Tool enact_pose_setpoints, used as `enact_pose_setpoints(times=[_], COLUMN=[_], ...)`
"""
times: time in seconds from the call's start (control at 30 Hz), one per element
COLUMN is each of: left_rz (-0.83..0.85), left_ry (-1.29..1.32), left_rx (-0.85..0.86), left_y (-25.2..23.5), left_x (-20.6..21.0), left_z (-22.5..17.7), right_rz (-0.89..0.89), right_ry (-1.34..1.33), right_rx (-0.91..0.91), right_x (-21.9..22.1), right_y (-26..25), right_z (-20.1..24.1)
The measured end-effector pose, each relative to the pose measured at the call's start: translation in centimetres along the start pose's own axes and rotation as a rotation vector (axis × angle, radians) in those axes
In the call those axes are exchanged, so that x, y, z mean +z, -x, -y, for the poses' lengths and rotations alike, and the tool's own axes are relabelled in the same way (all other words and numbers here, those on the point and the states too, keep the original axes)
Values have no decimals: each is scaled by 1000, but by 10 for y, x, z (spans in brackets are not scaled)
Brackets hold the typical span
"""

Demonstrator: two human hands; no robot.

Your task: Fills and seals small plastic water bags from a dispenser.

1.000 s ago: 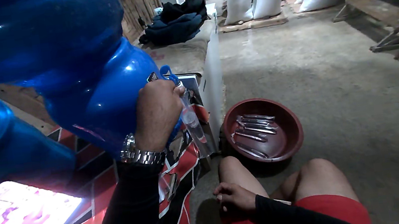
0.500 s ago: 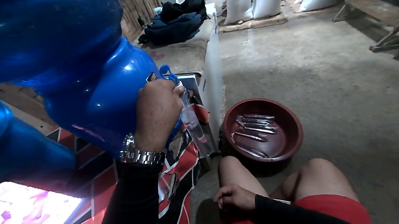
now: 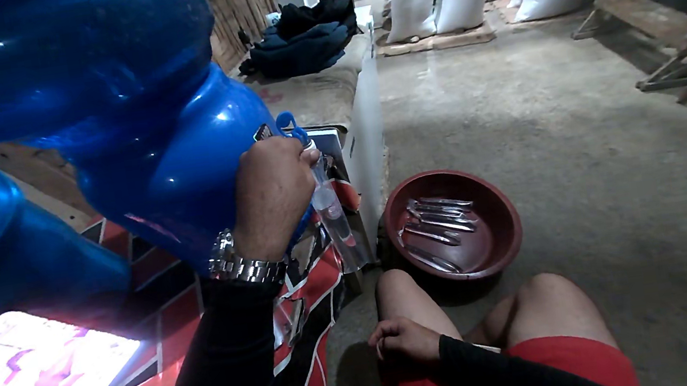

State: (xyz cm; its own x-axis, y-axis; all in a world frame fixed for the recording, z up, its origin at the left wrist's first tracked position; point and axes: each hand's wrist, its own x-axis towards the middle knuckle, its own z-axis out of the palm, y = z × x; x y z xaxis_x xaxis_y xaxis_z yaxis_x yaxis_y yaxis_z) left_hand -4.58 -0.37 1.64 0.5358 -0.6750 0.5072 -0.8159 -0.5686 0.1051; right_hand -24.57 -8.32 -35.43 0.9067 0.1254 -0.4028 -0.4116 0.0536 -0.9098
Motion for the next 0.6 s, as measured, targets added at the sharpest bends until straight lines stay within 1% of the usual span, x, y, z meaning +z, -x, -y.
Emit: enact_pose_setpoints(times=[0.47, 0.6], left_rz=[-9, 41], left_ry=[11, -20], left_rx=[12, -42], left_y=[1, -6], left_x=[-1, -1], left_z=[0, -1], right_rz=[-8, -6], right_ry=[-39, -38], right_rx=[15, -1], right_x=[1, -1], right_y=[-1, -2], right_z=[-1, -1])
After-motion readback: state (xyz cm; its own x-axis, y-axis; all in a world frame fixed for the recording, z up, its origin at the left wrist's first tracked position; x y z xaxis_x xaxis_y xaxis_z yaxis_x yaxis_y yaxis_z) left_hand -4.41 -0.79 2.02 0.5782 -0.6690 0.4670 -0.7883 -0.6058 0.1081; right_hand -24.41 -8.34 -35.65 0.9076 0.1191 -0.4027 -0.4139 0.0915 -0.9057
